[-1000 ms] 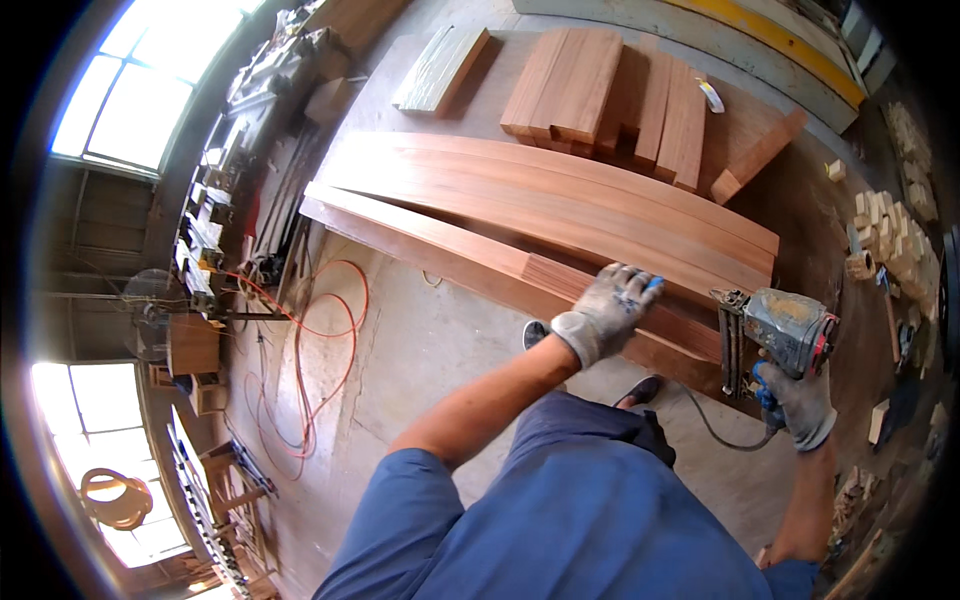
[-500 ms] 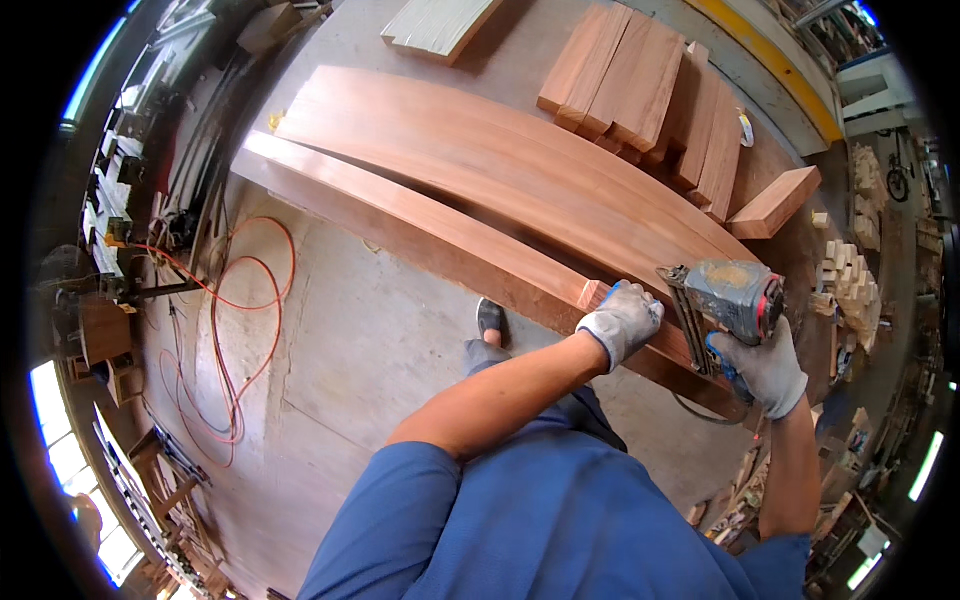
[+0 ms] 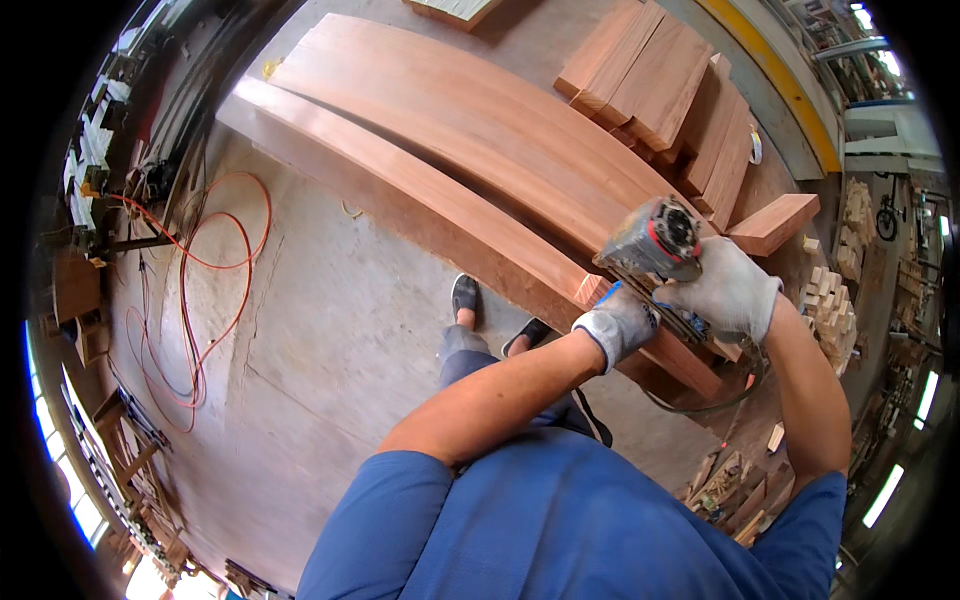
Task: The person applies glue to a wooden plank using a brush, then uses a nail gun to fasten a smaller piece to it. They carry the assembled piece to a drying rack and place it there. The person repeats this process with additional planks.
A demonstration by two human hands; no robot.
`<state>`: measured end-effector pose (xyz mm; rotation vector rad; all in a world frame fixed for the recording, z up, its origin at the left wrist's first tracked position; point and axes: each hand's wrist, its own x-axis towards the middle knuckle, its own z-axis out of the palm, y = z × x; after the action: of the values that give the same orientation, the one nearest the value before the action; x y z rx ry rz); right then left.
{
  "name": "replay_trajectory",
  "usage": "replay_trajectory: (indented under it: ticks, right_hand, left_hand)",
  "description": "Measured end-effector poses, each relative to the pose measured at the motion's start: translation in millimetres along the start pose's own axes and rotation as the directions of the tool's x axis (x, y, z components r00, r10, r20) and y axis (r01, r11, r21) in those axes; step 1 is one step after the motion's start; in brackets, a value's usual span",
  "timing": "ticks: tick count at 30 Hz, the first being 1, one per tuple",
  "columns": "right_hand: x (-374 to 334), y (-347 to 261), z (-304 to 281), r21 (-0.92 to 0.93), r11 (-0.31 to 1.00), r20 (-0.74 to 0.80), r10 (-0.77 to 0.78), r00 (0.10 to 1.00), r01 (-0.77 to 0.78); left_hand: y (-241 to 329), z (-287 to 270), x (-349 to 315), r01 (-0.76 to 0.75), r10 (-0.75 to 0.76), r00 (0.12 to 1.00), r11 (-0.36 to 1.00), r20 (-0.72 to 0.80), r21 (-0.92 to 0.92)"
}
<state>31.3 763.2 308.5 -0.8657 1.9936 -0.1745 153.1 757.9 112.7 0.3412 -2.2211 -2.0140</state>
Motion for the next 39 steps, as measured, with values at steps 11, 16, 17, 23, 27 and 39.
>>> replay_trajectory:
  ticks: [11,16,17,23,27,39]
  right_hand:
    - [54.3,-53.8,-23.2,-0.382,0.922,0.291,0.054,0.955,0.065]
    - [78.0,-62.6,-20.3,-0.503,0.864,0.311,0.184,0.932,-0.003]
    - [81.6,-66.1,-19.3,-0.508,0.861,0.342,0.184,0.922,0.017]
    - [96.6,-84.4,-10.9,-0.574,0.818,0.391,0.236,0.890,0.035]
    - [100.2,-96.2,-9.4,-0.634,0.771,0.392,0.256,0.884,0.058]
    - [115.6,-97.7,-8.8,-0.683,0.725,0.444,0.322,0.836,0.083]
  left_hand:
    - [-4.5,-5.7,-5.6,-0.415,0.149,0.896,0.620,0.419,0.666]
    - [-6.2,-3.9,-6.1,-0.468,0.201,0.879,0.531,0.432,0.706]
    - [-9.0,-2.1,-5.9,-0.470,0.213,0.880,0.530,0.426,0.706]
    - [-14.1,5.8,-4.4,-0.424,0.215,0.903,0.578,0.371,0.697]
    - [-13.3,7.1,-4.4,-0.375,0.189,0.925,0.596,0.330,0.710]
    - [-0.8,-1.9,-1.9,-0.416,0.062,0.876,0.596,0.478,0.686]
